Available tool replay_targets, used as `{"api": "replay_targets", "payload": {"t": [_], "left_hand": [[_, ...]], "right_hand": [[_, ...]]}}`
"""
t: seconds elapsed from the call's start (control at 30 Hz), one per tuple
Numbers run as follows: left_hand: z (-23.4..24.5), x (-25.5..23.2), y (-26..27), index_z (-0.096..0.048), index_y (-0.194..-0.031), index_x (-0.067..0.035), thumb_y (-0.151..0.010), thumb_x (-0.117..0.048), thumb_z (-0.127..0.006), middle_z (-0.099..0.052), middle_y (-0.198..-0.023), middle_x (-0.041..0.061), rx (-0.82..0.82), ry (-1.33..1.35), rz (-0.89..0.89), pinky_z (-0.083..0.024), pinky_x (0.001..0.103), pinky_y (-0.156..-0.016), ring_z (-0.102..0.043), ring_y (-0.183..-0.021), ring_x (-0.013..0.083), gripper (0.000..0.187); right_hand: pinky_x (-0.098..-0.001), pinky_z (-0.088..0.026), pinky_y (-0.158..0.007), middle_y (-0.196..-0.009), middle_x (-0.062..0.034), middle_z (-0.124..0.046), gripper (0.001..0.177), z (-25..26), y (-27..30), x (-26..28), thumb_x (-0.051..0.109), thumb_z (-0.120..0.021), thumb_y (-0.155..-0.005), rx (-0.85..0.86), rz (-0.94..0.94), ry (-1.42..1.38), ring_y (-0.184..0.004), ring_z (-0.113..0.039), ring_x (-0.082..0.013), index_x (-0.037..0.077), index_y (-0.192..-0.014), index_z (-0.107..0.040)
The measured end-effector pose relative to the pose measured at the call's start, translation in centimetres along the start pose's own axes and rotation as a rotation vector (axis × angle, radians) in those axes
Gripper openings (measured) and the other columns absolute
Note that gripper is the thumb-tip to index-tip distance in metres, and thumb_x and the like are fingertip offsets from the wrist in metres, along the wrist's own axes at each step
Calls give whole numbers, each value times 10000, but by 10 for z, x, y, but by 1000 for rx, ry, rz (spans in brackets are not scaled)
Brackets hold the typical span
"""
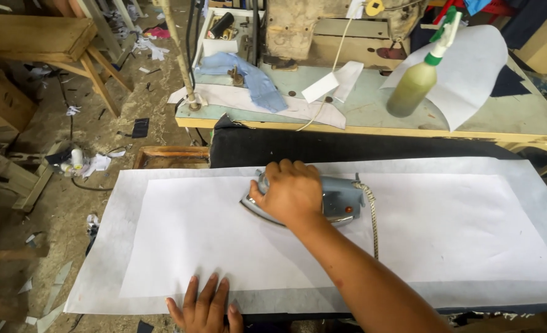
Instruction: The person irons a large piece of white fabric placed on a black surface using a handheld electric iron. They repeatedly move the iron back and forth across the fabric while using their left hand to hold and adjust the material.
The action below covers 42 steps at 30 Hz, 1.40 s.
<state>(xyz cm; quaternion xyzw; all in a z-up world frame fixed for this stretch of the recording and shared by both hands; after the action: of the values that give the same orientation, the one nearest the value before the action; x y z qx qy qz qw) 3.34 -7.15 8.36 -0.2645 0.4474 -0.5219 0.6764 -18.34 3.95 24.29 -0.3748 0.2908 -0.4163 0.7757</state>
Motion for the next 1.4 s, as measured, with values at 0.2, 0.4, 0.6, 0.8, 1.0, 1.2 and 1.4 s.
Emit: {"api": "replay_targets", "payload": {"t": [0.2,0.4,0.6,0.8,1.0,1.2,1.4], "left_hand": [[8,-14,-14,-767,-1006,-152,-961,-389,-395,-748,-1077,59,11,14,-40,-114,549,-1279,-628,-1211,356,444],[13,-17,-14,-740,-1061,-153,-985,-375,-400,-721,-1171,46,52,24,-6,-125,564,-1263,-572,-1296,335,413],[13,-16,-16,-736,-1071,-159,-1004,-386,-372,-712,-1183,36,43,26,-28,-134,558,-1253,-566,-1294,320,434],[14,-17,-16,-733,-1083,-171,-997,-383,-367,-710,-1190,20,44,28,-6,-135,569,-1254,-564,-1300,310,432],[13,-17,-15,-724,-1102,-182,-988,-386,-368,-702,-1213,5,53,20,9,-131,582,-1256,-552,-1314,296,426],[12,-17,-13,-715,-1123,-184,-996,-381,-359,-701,-1224,6,56,20,-2,-117,574,-1266,-553,-1318,297,426],[13,-19,-13,-716,-1124,-191,-999,-384,-352,-706,-1210,3,51,3,-12,-118,559,-1268,-571,-1300,289,431]], "right_hand": [[-394,-380,-507,-595,-8,-532,360,28,11,7,481,-686,-745,1,-2,-51,-510,-510,-246,145,-634,-620],[-384,-368,-509,-584,-3,-528,362,42,22,14,476,-708,-762,19,29,-75,-506,-499,-235,146,-650,-607],[-381,-368,-507,-580,-5,-515,358,61,25,20,463,-712,-759,30,43,-89,-498,-486,-231,151,-631,-592],[-362,-379,-491,-577,10,-503,383,77,32,27,486,-706,-784,64,69,-85,-521,-496,-200,164,-619,-578],[-353,-389,-492,-597,15,-514,386,92,41,34,502,-707,-792,103,79,-103,-537,-504,-197,166,-644,-586],[-361,-401,-501,-613,13,-521,393,108,48,39,517,-707,-805,126,79,-130,-551,-511,-199,168,-667,-590],[-368,-415,-531,-609,14,-511,395,121,60,40,522,-711,-810,169,87,-172,-558,-499,-201,168,-680,-596]]}}
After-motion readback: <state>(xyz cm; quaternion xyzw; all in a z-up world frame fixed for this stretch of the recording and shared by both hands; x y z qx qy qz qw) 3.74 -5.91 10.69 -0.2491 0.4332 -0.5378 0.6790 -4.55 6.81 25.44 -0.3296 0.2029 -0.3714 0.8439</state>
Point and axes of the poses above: each hand's wrist, its own y-axis away from the middle knuckle, its own z-axis out of the back of the hand, x = y × z, the point moved 6 cm from there along -y, towards the middle knuckle
